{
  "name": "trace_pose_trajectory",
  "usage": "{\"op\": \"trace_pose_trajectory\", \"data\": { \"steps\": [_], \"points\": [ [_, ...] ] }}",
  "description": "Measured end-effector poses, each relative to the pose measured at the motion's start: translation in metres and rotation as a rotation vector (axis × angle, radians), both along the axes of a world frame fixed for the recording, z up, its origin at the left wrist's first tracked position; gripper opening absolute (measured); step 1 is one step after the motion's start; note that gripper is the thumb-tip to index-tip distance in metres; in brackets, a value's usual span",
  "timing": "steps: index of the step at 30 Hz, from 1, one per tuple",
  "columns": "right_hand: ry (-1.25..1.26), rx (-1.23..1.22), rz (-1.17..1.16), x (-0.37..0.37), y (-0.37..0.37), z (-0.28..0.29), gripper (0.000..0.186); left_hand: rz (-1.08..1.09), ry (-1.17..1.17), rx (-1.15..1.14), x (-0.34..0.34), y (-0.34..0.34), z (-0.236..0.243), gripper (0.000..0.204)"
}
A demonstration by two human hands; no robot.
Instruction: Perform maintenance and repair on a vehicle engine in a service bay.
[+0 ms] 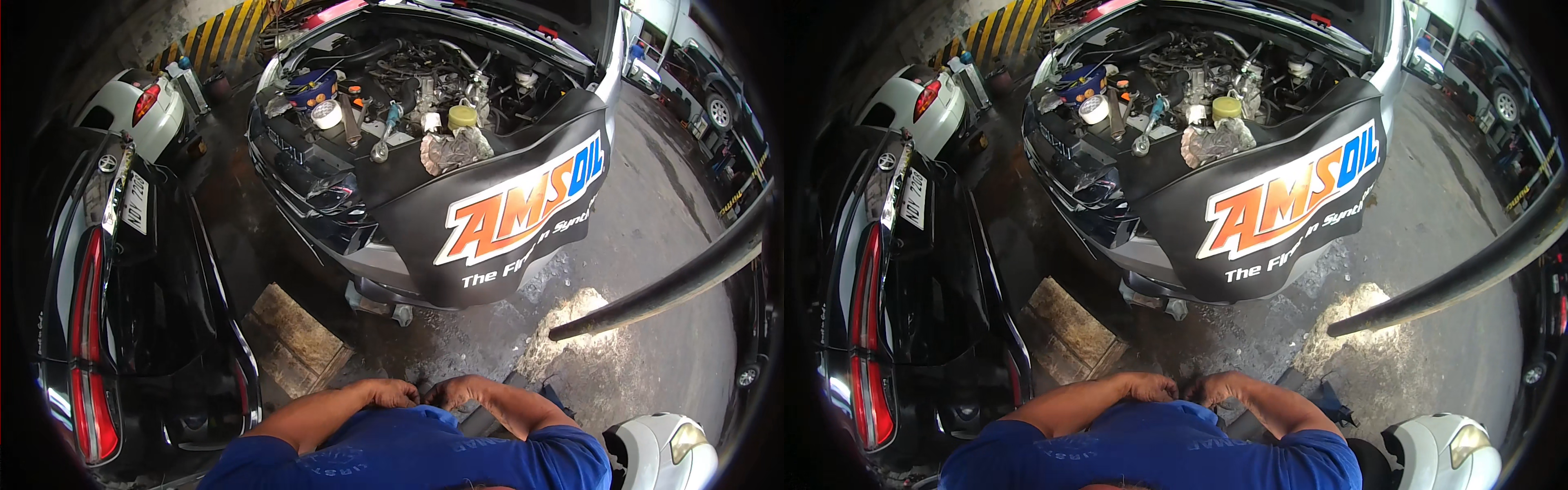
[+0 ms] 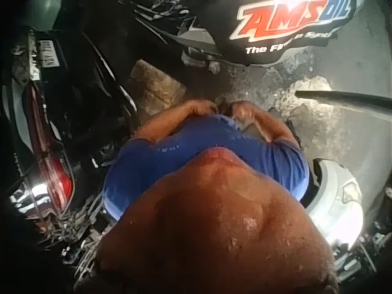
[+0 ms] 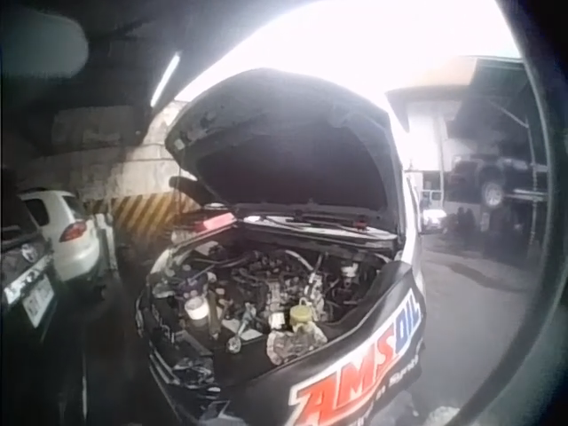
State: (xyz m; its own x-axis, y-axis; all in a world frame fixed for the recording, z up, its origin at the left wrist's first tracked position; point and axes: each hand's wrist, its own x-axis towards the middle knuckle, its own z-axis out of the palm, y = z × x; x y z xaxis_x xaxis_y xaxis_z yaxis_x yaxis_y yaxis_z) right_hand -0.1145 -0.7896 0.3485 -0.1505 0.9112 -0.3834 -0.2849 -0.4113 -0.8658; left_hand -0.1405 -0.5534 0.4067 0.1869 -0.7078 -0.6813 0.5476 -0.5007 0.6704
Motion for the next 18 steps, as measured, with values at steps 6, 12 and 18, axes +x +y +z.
{"op": "trace_pose_trajectory", "data": {
  "steps": [6, 12, 18],
  "points": [
    [-0.324, -0.325, 0.000, -0.008, 0.012, -0.005, 0.069, 0.436, -0.254, 0.410, -0.038, 0.060, -0.075, 0.048],
    [-0.460, -0.452, -0.277, -0.037, 0.049, -0.124, 0.052, 0.832, -0.287, 0.685, -0.077, 0.150, -0.135, 0.039],
    [0.054, -0.776, -0.458, -0.078, 0.242, -0.242, 0.056, 0.866, -0.077, 0.794, -0.193, 0.231, -0.200, 0.043]
  ]
}}
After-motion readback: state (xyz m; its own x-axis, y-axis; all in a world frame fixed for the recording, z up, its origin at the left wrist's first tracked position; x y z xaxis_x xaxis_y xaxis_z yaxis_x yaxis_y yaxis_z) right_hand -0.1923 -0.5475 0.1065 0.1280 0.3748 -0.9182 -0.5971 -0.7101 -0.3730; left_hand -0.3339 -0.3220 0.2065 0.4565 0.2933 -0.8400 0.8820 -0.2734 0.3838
